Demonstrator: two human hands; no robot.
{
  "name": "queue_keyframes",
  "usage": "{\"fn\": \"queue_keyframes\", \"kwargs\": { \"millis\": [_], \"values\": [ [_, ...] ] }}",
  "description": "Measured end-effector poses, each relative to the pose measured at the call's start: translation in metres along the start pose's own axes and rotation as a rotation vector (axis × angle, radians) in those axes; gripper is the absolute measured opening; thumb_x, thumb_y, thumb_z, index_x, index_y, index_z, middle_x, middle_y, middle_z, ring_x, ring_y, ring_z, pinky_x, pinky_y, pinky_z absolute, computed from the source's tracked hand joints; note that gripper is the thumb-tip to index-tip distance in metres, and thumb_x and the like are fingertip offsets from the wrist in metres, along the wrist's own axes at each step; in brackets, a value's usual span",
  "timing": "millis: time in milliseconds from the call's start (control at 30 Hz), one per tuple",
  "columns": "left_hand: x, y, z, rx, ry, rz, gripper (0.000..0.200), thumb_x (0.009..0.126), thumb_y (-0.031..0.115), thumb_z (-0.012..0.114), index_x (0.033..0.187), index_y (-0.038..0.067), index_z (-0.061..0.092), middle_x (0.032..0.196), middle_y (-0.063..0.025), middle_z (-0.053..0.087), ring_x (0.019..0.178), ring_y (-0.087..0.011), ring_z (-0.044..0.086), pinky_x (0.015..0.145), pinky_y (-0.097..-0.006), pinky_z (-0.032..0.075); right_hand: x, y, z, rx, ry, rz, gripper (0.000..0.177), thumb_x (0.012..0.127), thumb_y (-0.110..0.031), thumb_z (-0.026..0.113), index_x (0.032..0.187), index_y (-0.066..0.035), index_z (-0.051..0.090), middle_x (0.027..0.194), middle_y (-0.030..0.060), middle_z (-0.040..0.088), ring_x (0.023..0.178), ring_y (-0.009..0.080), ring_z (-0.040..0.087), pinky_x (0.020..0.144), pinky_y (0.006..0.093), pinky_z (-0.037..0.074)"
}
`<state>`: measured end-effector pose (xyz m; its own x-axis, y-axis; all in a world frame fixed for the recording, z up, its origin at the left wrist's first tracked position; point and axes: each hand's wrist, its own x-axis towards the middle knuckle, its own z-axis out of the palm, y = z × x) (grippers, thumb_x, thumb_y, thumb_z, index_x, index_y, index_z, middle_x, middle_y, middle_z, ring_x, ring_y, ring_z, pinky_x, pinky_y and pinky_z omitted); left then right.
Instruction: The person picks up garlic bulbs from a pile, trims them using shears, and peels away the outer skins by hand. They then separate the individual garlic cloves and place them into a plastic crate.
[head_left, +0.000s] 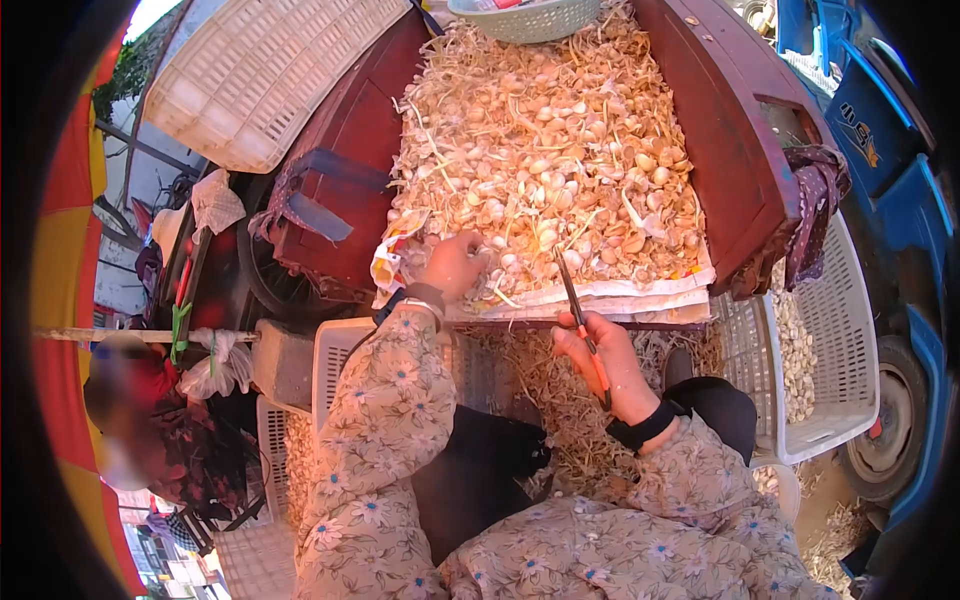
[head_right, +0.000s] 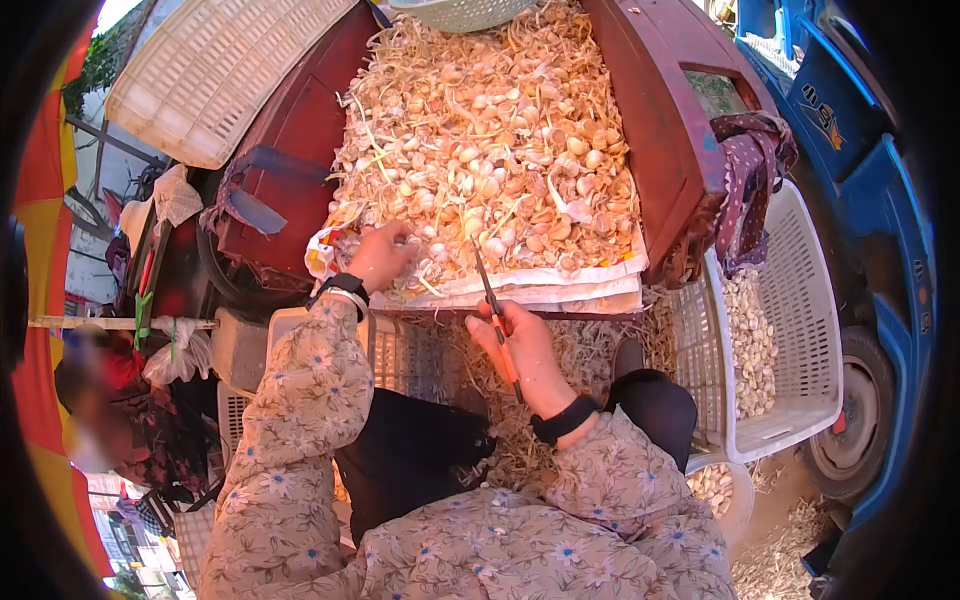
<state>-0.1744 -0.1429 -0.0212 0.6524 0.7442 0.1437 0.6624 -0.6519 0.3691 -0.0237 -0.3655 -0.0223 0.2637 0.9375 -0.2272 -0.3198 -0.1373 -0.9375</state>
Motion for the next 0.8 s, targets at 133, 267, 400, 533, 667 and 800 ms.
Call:
{"fn": "queue_keyframes", "kwargs": {
  "millis": [133,267,400,533,667,800],
  "values": [
    [-0.023,0.02,-0.059,-0.87,-0.228,-0.476,0.013,0.083,0.012,0.054,0.094,0.006,0.048,0.074,-0.001,0.051,0.051,-0.0051,0.044,0.04,-0.0173,0.032,-0.004,-0.009,-0.002,-0.017,0.0,0.071,0.031,0.083,-0.025,0.06,0.104,-0.003,0.051,0.073,0.0018,0.057,0.052,0.0029,0.042,0.044,0.0169,0.034],
    [-0.073,0.026,-0.113,-1.167,-0.168,-0.496,0.014,0.086,0.01,0.052,0.098,0.006,0.046,0.077,-0.0049,0.053,0.049,-0.0053,0.041,0.037,-0.0157,0.028,-0.001,0.001,-0.005,-0.066,-0.005,-0.008,0.033,0.084,-0.025,0.058,0.107,-0.003,0.051,0.076,0.0048,0.057,0.049,0.0027,0.042,0.041,0.0165,0.033],
    [-0.126,0.037,-0.145,-1.207,-0.135,-0.505,0.015,0.086,0.013,0.051,0.098,0.005,0.046,0.075,-0.0052,0.053,0.044,-0.004,0.038,0.037,-0.015,0.027,-0.005,-0.001,-0.001,-0.041,0.043,0.055,0.029,0.081,-0.023,0.063,0.1,-0.003,0.054,0.069,0.0,0.056,0.053,0.0021,0.041,0.048,0.0169,0.033],
    [-0.127,0.125,-0.128,-1.129,-0.255,-0.441,0.022,0.084,0.016,0.055,0.097,0.003,0.044,0.073,-0.0058,0.053,0.04,-0.0057,0.038,0.035,-0.0163,0.026,0.007,0.071,0.006,-0.098,0.032,-0.063,0.021,0.08,-0.015,0.064,0.093,-0.001,0.055,0.074,-0.0012,0.051,0.063,0.0062,0.045,0.056,0.0208,0.041],
    [-0.101,0.249,-0.082,-1.197,-0.629,-0.182,0.024,0.082,0.008,0.057,0.103,0.002,0.046,0.077,-0.0054,0.055,0.049,-0.0051,0.047,0.042,-0.0156,0.034,-0.024,0.035,0.01,-0.29,-0.021,-0.073,0.013,0.08,-0.015,0.059,0.079,-0.004,0.053,0.064,0.0041,0.055,0.055,0.0092,0.053,0.047,0.0242,0.039],
    [-0.06,0.376,0.003,-1.048,-0.606,0.35,0.046,0.082,0.012,0.058,0.122,-0.003,0.038,0.091,-0.0088,0.057,0.056,-0.0071,0.051,0.048,-0.0189,0.041,-0.026,0.036,-0.003,-0.174,-0.048,-0.084,0.014,0.08,-0.016,0.06,0.082,-0.004,0.053,0.067,0.0037,0.055,0.058,0.009,0.053,0.05,0.0236,0.039]
  ]
}}
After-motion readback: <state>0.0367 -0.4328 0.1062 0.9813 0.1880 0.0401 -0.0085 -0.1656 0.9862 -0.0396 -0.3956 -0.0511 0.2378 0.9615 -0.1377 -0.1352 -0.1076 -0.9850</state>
